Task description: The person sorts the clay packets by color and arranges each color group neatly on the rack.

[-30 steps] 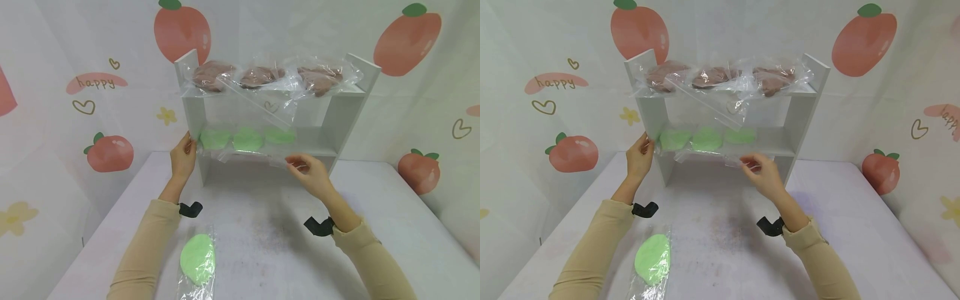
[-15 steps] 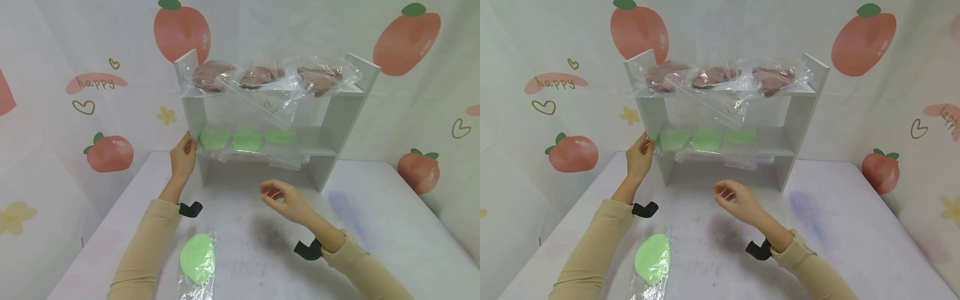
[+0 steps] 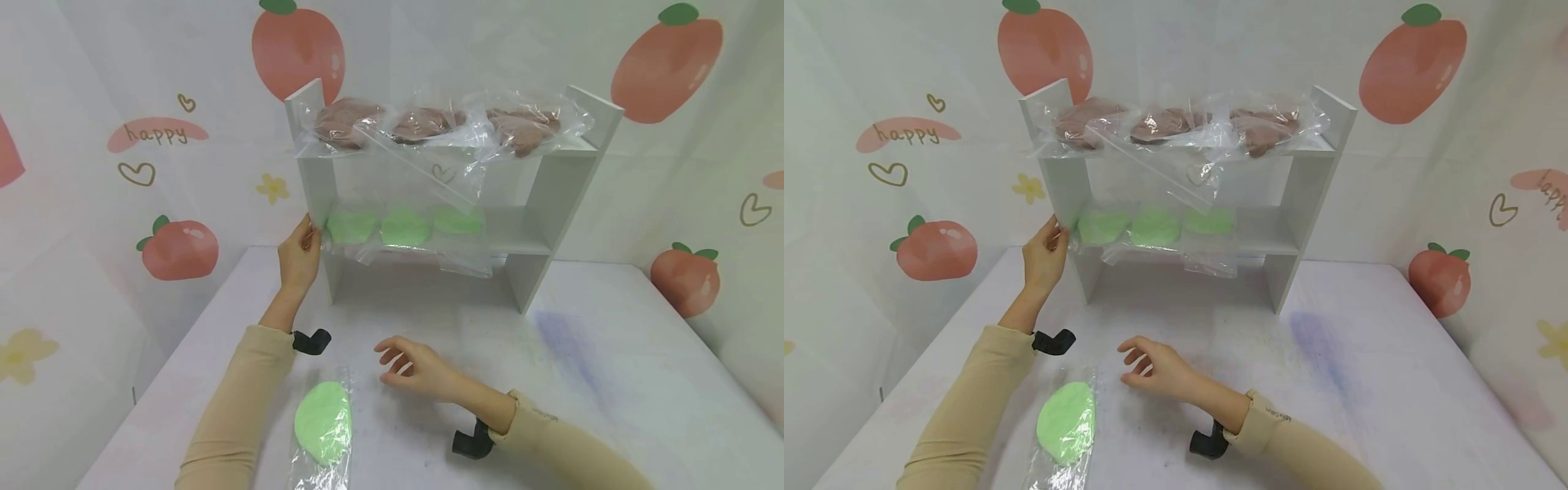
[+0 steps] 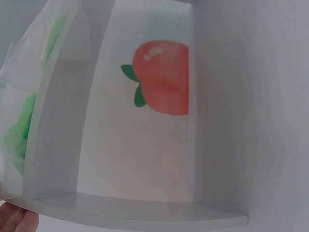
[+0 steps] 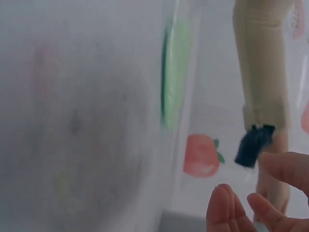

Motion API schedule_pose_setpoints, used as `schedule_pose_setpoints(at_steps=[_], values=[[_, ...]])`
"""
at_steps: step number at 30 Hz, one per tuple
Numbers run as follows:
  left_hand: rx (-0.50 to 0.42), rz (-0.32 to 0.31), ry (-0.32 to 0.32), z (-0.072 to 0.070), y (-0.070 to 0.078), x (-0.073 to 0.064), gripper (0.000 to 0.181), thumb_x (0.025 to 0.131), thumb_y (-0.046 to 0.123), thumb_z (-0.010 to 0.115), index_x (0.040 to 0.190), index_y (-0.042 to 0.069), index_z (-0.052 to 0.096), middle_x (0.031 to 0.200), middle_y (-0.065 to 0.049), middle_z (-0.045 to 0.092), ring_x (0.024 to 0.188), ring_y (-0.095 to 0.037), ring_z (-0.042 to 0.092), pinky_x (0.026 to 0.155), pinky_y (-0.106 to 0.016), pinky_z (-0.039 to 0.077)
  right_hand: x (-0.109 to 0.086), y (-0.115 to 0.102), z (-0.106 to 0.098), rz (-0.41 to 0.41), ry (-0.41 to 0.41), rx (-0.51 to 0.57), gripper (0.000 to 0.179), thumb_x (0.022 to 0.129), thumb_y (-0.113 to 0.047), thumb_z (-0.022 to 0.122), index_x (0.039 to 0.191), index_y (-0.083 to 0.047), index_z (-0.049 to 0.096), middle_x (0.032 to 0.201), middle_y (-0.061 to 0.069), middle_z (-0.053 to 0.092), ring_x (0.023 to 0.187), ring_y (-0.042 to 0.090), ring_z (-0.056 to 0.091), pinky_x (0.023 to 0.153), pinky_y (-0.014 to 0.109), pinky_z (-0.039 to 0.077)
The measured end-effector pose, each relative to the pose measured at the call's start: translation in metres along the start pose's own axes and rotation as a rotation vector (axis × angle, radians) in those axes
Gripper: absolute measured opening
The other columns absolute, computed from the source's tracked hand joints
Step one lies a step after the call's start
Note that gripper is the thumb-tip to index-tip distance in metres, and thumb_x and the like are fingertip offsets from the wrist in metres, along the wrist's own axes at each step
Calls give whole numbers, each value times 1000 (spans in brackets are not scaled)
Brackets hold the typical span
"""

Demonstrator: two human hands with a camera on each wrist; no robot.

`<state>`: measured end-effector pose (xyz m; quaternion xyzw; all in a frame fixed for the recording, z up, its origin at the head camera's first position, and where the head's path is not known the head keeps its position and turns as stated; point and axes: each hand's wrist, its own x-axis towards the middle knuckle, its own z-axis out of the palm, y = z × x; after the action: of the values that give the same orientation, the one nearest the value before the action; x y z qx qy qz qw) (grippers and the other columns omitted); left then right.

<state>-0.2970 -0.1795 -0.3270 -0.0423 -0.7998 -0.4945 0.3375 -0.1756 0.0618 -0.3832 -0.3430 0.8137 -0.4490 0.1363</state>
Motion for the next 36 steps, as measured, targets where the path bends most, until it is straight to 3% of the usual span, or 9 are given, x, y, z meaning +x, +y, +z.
schedule_pose_setpoints(at_steps=[9, 19, 31, 36], values=[[5, -20, -5, -1, 1, 0, 39, 94, 10, 52, 132, 2, 51, 119, -25, 62, 107, -36, 63, 90, -42, 56, 8, 2, 35, 96, -76, 62, 49, 82, -12, 70, 126, -3, 49, 118, 17, 58, 97, 24, 61, 77, 12, 53], [-5, -19, -8, -1, 1, -1, 39, 94, 9, 52, 132, 2, 51, 116, -27, 62, 107, -37, 63, 90, -42, 56, 22, 5, 51, 167, -57, 79, 55, 77, -12, 74, 126, -5, 48, 122, 18, 52, 102, 24, 57, 80, 17, 54], [-7, -30, -16, -1, 0, -1, 39, 95, 10, 52, 132, -1, 50, 115, -27, 63, 106, -36, 63, 90, -41, 56, 43, -3, 61, 221, -129, -74, 73, 72, -20, 81, 134, -13, 44, 120, 9, 46, 97, 15, 51, 73, 15, 46], [-11, -24, -13, -1, 1, -1, 39, 94, 10, 52, 132, -1, 50, 115, -27, 63, 106, -36, 63, 89, -41, 56, 49, -7, 64, 234, -144, -160, 80, 68, -26, 84, 135, -14, 42, 123, 8, 44, 100, 13, 49, 76, 16, 45]])
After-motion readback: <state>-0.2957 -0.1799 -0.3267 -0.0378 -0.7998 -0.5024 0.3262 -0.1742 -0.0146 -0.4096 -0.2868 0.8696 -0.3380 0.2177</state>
